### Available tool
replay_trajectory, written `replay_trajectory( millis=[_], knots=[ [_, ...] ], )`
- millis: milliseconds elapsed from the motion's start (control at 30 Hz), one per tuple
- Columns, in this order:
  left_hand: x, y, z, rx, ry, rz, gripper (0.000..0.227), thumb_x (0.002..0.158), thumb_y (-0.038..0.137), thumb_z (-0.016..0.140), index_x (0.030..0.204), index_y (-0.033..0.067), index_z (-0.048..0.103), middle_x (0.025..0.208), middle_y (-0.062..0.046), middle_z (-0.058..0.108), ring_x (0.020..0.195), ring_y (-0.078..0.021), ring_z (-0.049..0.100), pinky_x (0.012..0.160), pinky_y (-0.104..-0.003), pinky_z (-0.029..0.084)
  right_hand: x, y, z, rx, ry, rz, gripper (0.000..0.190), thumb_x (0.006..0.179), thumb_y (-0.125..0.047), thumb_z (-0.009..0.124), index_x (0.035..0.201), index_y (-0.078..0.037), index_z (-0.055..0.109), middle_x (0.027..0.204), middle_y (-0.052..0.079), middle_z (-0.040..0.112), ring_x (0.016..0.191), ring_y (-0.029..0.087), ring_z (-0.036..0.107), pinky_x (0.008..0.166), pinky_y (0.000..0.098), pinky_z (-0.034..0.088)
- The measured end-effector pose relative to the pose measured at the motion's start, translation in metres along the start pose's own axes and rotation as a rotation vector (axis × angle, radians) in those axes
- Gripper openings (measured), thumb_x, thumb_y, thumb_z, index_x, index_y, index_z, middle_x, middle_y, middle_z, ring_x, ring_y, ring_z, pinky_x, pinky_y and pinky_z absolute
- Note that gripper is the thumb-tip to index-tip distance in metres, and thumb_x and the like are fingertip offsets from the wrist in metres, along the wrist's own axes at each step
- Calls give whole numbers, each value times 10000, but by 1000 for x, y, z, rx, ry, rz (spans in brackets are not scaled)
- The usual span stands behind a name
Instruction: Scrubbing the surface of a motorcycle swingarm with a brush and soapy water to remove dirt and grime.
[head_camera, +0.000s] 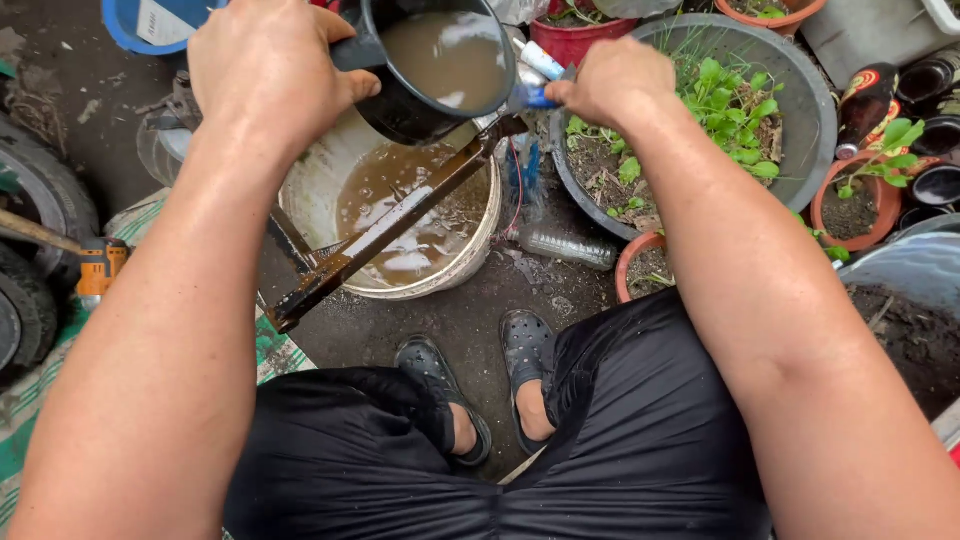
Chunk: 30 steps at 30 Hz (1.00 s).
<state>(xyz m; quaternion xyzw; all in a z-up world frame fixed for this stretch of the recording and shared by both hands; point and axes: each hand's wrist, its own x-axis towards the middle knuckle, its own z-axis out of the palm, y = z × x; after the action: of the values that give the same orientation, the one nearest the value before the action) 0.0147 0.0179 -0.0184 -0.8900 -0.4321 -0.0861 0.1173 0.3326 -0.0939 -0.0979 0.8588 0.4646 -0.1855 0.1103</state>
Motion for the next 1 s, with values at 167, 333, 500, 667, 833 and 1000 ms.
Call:
replay_trajectory(
  millis=[167,333,500,667,833,1000],
  knots=[
    [-28,-3,7,-156,-82,-167,418,944,655,929,1238,358,908,895,-129,832,902,-480,754,657,-639,577,21,19,8,24,147,-21,744,1132,-877,592,1133,-171,825,1005,103,772,943,347,752,835,553,634],
    [-76,-25,31,-328,-53,-289,484,986,589,950,1339,264,892,1011,-51,870,903,-372,779,720,-577,606,-15,-12,-4,-18,-70,-116,649,1137,-801,521,1129,-212,792,711,-38,401,579,144,406,518,247,401],
    [-134,-62,53,-349,46,-336,547,969,566,961,1373,204,894,1103,-94,857,937,-304,809,790,-468,578,5,27,-2,178,-18,46,681,1095,-834,567,1290,-236,831,679,-24,430,520,136,378,478,285,348],
    [-163,-91,67,-322,-14,-462,579,943,628,961,1360,230,904,1057,-110,842,957,-230,802,846,-400,574,-22,-8,1,-77,-75,-138,639,1144,-761,496,1406,-238,752,859,45,689,875,249,706,838,465,638],
    [-159,-91,76,-369,0,-461,578,950,582,993,1360,181,914,1002,-110,847,886,-186,792,796,-397,597,-51,32,-40,-87,-199,-31,454,1011,-50,571,1418,-141,750,1192,196,815,1034,387,776,942,562,662],
    [-132,-40,65,-545,44,-429,466,953,466,966,1334,206,900,979,-39,868,766,-160,764,750,-376,582,-48,20,-41,-548,-25,-29,383,1065,-553,683,1423,-444,764,1288,93,859,1163,384,832,872,549,658]
  ],
)
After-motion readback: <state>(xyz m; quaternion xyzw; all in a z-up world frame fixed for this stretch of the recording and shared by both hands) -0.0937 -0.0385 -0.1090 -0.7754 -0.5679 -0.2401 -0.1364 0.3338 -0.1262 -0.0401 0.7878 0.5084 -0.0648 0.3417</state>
